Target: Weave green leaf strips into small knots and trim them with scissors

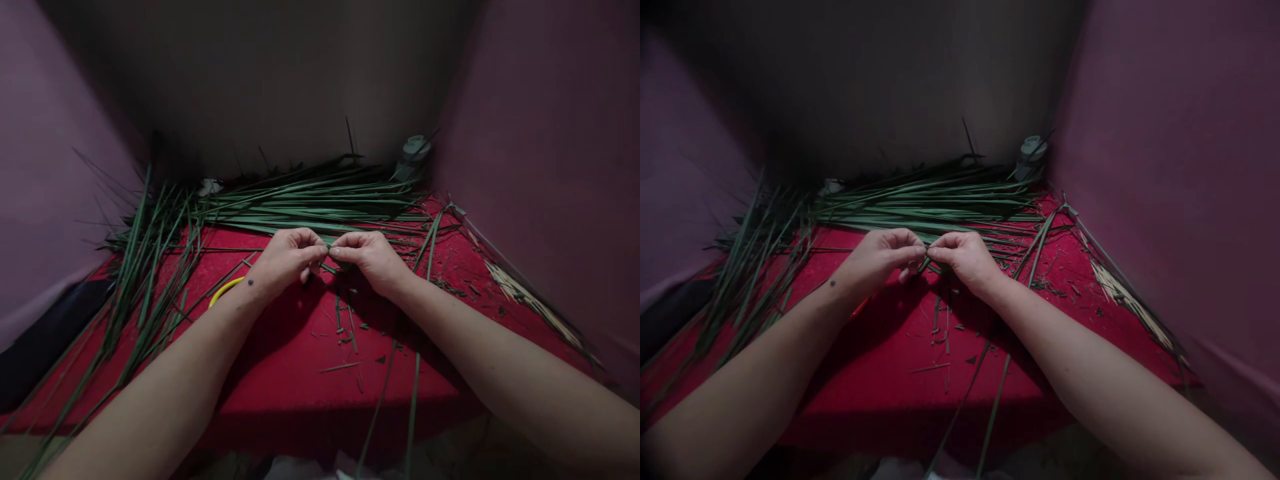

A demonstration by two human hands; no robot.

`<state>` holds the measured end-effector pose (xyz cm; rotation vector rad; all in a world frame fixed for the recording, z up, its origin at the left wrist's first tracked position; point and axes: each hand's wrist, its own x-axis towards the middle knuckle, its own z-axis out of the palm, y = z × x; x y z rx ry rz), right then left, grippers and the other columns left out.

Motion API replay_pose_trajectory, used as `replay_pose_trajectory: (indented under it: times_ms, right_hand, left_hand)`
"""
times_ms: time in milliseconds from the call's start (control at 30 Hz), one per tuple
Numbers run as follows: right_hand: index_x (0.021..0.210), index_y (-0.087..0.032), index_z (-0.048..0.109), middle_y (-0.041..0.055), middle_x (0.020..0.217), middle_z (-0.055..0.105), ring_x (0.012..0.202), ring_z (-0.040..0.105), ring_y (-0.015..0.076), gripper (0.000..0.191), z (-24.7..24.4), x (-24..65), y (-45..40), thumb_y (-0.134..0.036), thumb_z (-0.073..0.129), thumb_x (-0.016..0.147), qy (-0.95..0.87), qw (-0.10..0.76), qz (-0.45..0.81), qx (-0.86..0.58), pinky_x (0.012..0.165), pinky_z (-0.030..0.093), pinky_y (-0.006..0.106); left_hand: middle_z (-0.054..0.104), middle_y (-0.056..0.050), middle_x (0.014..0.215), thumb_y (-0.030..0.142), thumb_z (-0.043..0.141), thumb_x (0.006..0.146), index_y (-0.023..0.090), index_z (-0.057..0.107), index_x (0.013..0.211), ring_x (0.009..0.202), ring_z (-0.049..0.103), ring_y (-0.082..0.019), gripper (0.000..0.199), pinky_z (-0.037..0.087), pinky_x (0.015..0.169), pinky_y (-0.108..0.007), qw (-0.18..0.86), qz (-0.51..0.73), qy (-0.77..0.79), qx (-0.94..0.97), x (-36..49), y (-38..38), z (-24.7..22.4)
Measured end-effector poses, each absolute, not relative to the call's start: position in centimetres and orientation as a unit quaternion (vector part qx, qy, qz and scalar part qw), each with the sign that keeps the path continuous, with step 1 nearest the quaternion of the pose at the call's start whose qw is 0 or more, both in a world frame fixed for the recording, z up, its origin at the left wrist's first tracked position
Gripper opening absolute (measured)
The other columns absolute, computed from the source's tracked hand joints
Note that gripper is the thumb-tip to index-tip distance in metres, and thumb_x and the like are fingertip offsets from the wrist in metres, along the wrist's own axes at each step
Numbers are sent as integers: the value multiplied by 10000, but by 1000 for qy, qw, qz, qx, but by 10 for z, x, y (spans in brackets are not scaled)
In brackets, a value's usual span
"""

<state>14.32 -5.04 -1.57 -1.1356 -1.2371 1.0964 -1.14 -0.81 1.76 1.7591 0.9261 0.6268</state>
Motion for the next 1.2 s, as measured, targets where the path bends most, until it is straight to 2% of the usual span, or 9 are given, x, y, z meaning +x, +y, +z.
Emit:
replay_pose_trajectory:
  times_ms: [167,367,467,633,733,1000,1200]
  right_hand:
    - [630,-153,618,-37,524,501,464,378,71,109,-20,143,-50,-252,645,667,-508,524,478,-490,461,292,230]
    - [620,-152,621,-43,487,492,443,378,73,42,-19,144,-50,-191,621,635,-531,497,485,-486,452,287,231]
    - [589,-150,614,-44,475,494,436,387,72,54,-18,145,-49,-184,644,618,-502,520,501,-476,447,281,232]
    - [598,-155,618,-49,490,513,442,397,70,120,-22,144,-46,-225,715,585,-408,598,539,-430,455,277,235]
    - [620,-155,638,-45,513,535,457,404,68,125,-23,143,-45,-216,733,567,-371,630,537,-421,457,280,232]
    - [667,-162,639,-48,499,531,438,422,74,150,-24,136,-48,-227,738,576,-331,635,557,-420,437,291,231]
    - [655,-144,645,-35,480,525,432,423,73,168,-24,139,-47,-237,756,570,-347,621,565,-418,429,291,227]
  left_hand:
    - [468,60,444,247,557,725,158,538,673,366,396,-66,105,287,385,-194,488,258,388,738,-11,-9,13]
    - [434,69,425,211,545,725,156,535,650,377,343,-49,94,235,382,-174,470,245,386,755,-9,-10,10]
    - [439,65,420,232,563,734,155,541,655,356,355,-54,113,248,369,-184,494,253,390,734,-9,-10,11]
    - [484,45,465,364,578,781,156,524,646,333,383,-56,253,269,350,-194,578,287,394,655,-10,-6,10]
    - [500,42,471,418,603,767,150,568,703,326,378,-54,278,260,347,-192,621,248,382,638,-8,-8,7]
    - [437,49,381,246,602,714,141,507,519,338,309,-34,241,192,367,-188,581,262,416,649,3,-23,7]
    - [450,50,402,270,587,711,137,546,575,374,348,-46,194,227,391,-179,544,245,406,692,0,-21,6]
